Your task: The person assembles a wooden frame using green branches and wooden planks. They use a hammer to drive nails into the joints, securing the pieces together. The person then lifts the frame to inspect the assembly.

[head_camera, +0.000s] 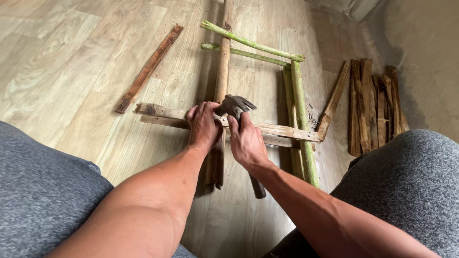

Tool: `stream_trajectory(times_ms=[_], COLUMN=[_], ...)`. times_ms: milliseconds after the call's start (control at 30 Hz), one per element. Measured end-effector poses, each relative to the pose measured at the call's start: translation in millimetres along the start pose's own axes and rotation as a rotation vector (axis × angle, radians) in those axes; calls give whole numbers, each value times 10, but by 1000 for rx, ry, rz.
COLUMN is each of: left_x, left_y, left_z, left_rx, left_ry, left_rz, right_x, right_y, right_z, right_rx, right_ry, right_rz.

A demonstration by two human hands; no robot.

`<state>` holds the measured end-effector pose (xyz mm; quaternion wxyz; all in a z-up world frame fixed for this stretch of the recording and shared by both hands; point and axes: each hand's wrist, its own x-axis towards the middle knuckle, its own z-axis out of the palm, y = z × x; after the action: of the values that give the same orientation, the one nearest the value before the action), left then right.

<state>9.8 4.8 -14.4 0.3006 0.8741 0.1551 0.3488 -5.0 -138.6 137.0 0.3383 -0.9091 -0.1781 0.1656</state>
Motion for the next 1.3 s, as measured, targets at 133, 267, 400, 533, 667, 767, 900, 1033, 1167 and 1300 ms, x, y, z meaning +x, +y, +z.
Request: stream_trajectory(times_ms=[133, 267, 400, 533, 667, 767, 900, 1033, 1167, 1300], left_x=[2, -35, -17, -100, -28, -35, 32, 2, -39, -31], left_y=[21, -3, -16, -8, 17, 18, -2, 15, -18, -7], left_z=[24, 25, 12, -49, -41, 6, -5, 7, 22, 57], left_rx=[-20, -41, -23, -26, -13, -30, -21, -31, -36, -25], left_ry=[28, 45, 32, 21, 4, 0, 46, 69, 63, 90], left_rz=[-11, 7, -29, -10, -30, -59, -15, 0, -1, 5], right_x=[61, 103, 131, 97, 205, 237, 232, 273, 426, 412], right_y=[-19, 8, 54, 97, 14, 85, 163, 115, -4, 210], right_z=[-5, -97, -42, 51, -58, -114, 21, -27, -246, -88], right_rx=[151, 182, 169, -31, 155, 226, -177, -3, 262, 626], right_ry=[88, 247, -38, 53, 182, 205, -4, 125, 285, 159], right_rz=[-64, -88, 51, -54, -88, -126, -112, -200, -162, -238])
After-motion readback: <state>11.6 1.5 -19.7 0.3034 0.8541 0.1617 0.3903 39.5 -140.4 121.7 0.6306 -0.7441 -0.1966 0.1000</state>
